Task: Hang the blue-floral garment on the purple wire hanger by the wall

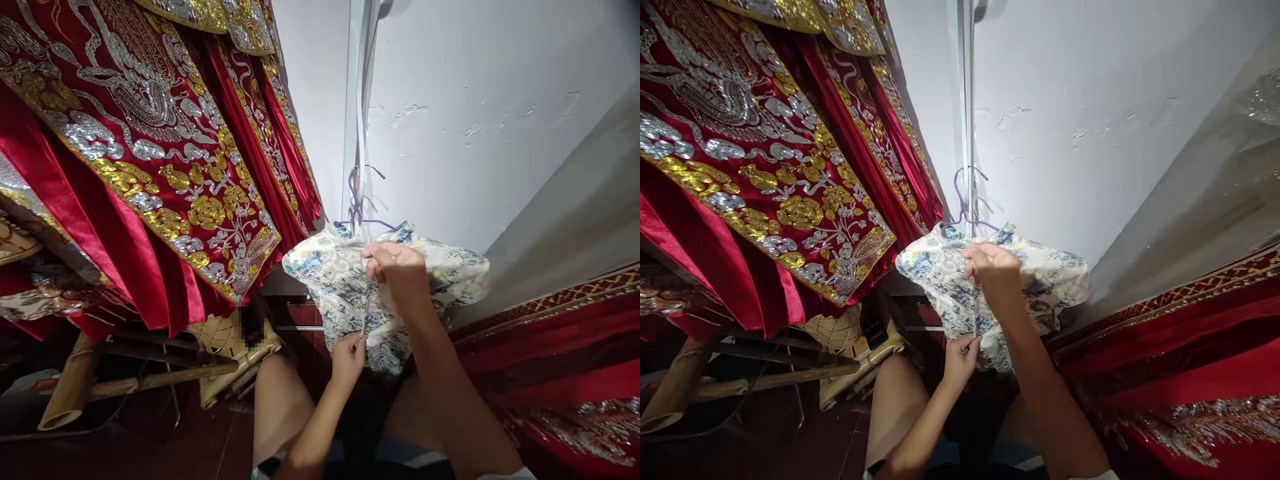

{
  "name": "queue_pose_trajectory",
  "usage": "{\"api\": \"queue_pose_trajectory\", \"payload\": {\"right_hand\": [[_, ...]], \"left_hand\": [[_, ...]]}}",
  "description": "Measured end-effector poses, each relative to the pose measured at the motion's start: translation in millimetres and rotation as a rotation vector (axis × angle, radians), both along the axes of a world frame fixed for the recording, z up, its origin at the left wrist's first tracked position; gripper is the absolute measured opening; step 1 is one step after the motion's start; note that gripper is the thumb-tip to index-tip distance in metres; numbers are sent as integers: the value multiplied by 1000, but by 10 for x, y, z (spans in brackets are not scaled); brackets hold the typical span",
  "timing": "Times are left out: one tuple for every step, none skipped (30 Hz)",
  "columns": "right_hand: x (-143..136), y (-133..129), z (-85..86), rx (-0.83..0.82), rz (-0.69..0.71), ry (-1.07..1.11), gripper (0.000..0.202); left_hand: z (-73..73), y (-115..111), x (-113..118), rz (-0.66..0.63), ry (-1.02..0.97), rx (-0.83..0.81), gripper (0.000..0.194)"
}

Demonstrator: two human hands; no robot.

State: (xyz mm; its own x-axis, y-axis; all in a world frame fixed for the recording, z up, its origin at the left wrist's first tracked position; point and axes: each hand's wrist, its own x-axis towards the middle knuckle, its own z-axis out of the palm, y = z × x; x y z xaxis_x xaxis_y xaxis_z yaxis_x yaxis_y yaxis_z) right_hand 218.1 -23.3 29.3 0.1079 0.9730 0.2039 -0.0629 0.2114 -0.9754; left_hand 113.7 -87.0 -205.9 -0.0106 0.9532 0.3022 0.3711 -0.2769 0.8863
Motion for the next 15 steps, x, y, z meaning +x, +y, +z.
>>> {"api": "queue_pose_trajectory", "payload": {"right_hand": [[-32, 1, 37, 4, -28, 52, 24], [-57, -1, 45, 13, -58, 100, 24], [-72, -5, 28, 25, -85, 139, 23], [-79, -10, -5, 40, -101, 162, 23], [-78, -17, -48, 58, -106, 169, 23], [-71, -27, -93, 78, -105, 158, 24], [-58, -38, -133, 94, -96, 132, 24], [-41, -52, -166, 106, -81, 95, 24], [-21, -66, -188, 111, -60, 55, 24], [0, -81, -198, 113, -42, 17, 24], [22, -93, -197, 116, -25, -17, 24], [43, -101, -188, 125, -13, -51, 24], [64, -103, -175, 140, -10, -84, 24], [84, -98, -164, 156, -16, -112, 25], [103, -86, -157, 171, -32, -131, 25]], "left_hand": [[-10, 3, -4, -10, 4, 4, 41], [-15, 8, -13, -21, 8, 9, 41], [-8, 18, -25, -29, 10, 15, 40], [17, 33, -42, -32, 9, 23, 37], [69, 55, -61, -30, 5, 33, 32], [154, 85, -81, -21, -8, 50, 25], [278, 122, -101, -3, -33, 81, 20], [441, 165, -118, 20, -63, 126, 21], [638, 216, -131, 47, -108, 194, 26], [863, 271, -141, 70, -145, 279, 30], [1102, 332, -147, 76, -165, 370, 32], [1340, 395, -152, 63, -159, 458, 35], [1564, 461, -154, 19, -112, 514, 37], [1762, 527, -157, -39, -50, 540, 38], [1924, 591, -161, -87, 20, 560, 35]]}}
